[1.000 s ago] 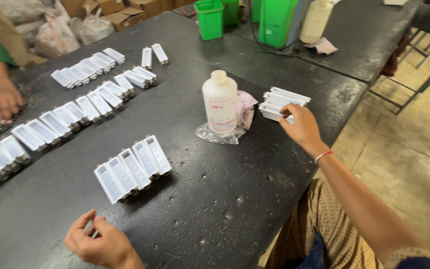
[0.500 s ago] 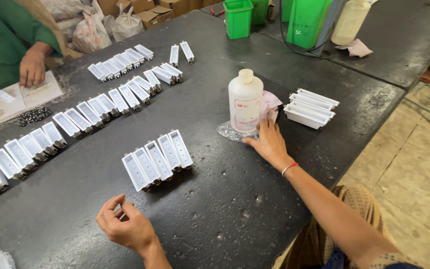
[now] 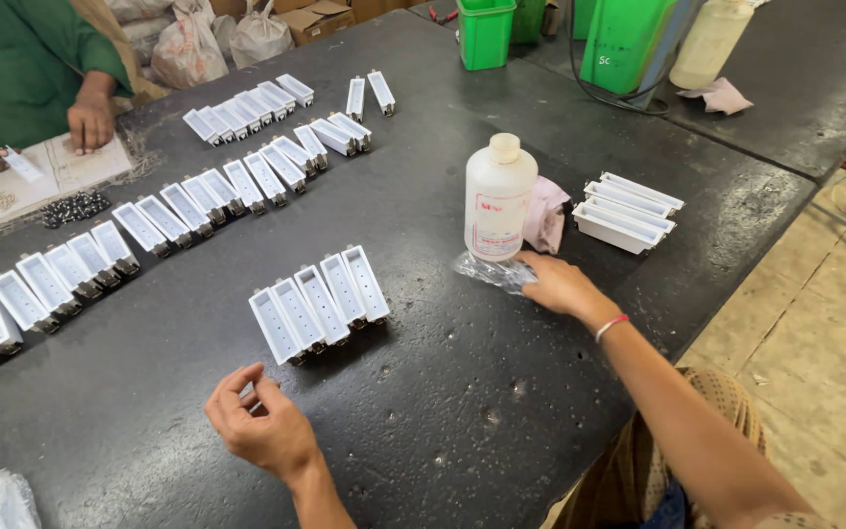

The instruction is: The person wraps individual white rectangular electronic components in clear plastic bags. They pick up each component, place it into a bag, and seal it before moving to the next one. The wrapped items are stacked on the table.

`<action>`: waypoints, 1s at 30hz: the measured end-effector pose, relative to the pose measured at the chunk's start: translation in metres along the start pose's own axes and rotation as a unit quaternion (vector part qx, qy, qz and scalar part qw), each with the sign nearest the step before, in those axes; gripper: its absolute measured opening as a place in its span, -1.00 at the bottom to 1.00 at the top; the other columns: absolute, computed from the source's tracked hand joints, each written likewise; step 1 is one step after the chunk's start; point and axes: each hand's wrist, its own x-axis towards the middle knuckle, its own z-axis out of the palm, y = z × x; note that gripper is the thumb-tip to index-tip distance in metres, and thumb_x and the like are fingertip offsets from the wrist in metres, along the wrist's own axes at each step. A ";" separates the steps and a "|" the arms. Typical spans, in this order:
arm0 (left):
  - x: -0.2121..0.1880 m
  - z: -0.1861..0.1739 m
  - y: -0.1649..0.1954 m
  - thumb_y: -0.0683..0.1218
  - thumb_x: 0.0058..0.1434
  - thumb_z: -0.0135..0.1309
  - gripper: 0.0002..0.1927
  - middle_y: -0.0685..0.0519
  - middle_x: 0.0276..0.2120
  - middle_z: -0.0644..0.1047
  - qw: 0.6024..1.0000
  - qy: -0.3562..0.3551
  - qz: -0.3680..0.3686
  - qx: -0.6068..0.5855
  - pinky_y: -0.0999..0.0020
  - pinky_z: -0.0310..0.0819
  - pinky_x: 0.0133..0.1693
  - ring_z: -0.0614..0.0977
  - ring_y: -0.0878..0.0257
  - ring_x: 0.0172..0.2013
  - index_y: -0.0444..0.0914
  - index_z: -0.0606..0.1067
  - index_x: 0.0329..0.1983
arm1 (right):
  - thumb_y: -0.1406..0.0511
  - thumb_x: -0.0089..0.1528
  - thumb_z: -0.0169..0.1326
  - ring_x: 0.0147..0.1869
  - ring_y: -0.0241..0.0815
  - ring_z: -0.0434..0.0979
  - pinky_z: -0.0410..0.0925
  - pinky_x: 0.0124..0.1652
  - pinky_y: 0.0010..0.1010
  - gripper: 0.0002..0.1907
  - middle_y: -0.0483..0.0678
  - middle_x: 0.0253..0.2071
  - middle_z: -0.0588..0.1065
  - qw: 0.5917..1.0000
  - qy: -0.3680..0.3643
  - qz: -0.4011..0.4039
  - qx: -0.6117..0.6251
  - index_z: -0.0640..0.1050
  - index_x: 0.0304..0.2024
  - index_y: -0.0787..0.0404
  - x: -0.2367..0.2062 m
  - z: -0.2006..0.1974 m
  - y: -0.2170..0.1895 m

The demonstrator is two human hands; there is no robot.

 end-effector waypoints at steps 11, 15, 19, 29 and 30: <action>0.000 -0.001 -0.002 -0.29 0.31 0.00 -0.88 -0.01 -0.02 0.48 1.000 -0.004 0.019 -0.004 0.39 0.56 -0.25 0.59 0.23 -0.21 -0.29 0.55 -0.20 | 0.32 0.01 0.20 -0.49 -0.15 0.42 0.29 -0.51 -0.34 0.21 0.03 -0.43 0.50 0.938 -0.323 0.106 0.072 -0.22 0.54 0.02 -0.001 -0.026 -0.005; 0.002 -0.002 -0.002 -0.27 0.30 0.00 -0.88 -0.01 0.00 0.46 1.000 -0.016 -0.020 -0.015 0.37 0.55 -0.26 0.59 0.23 -0.22 -0.29 0.55 -0.19 | 0.35 -0.04 0.18 -0.47 -0.15 0.53 0.32 -0.49 -0.39 0.26 0.07 -0.39 0.57 0.914 -0.367 0.150 0.090 -0.29 0.53 0.01 0.017 -0.044 -0.010; 0.005 -0.005 0.001 -0.28 0.30 -0.01 -0.87 -0.02 0.00 0.46 1.000 -0.012 0.004 -0.022 0.34 0.56 -0.19 0.59 0.20 -0.15 -0.29 0.55 -0.19 | 0.33 -0.04 0.23 -0.41 -0.23 0.50 0.31 -0.43 -0.43 0.20 -0.02 -0.34 0.57 0.920 -0.378 0.107 0.007 -0.13 0.53 0.01 0.007 -0.061 -0.023; 0.005 0.002 0.017 0.15 0.32 -0.03 -0.48 -0.11 -0.03 0.55 0.914 -0.195 -0.201 -0.293 0.22 0.62 -0.06 0.63 0.15 -0.09 -0.31 0.43 0.16 | 0.25 0.04 0.29 -0.43 -0.21 0.45 0.36 -0.38 -0.38 -0.15 -0.11 -0.47 0.41 0.979 -0.111 -0.136 0.108 0.33 0.39 -0.04 -0.048 -0.101 -0.141; 0.005 0.003 0.018 0.20 0.29 -0.04 -0.41 -0.10 0.00 0.55 0.891 -0.225 -0.208 -0.336 0.24 0.60 -0.01 0.64 0.17 -0.05 -0.30 0.38 0.21 | 0.25 0.05 0.29 -0.42 -0.23 0.47 0.38 -0.36 -0.38 -0.18 -0.13 -0.46 0.42 0.972 -0.097 -0.175 0.119 0.32 0.36 0.00 -0.046 -0.094 -0.160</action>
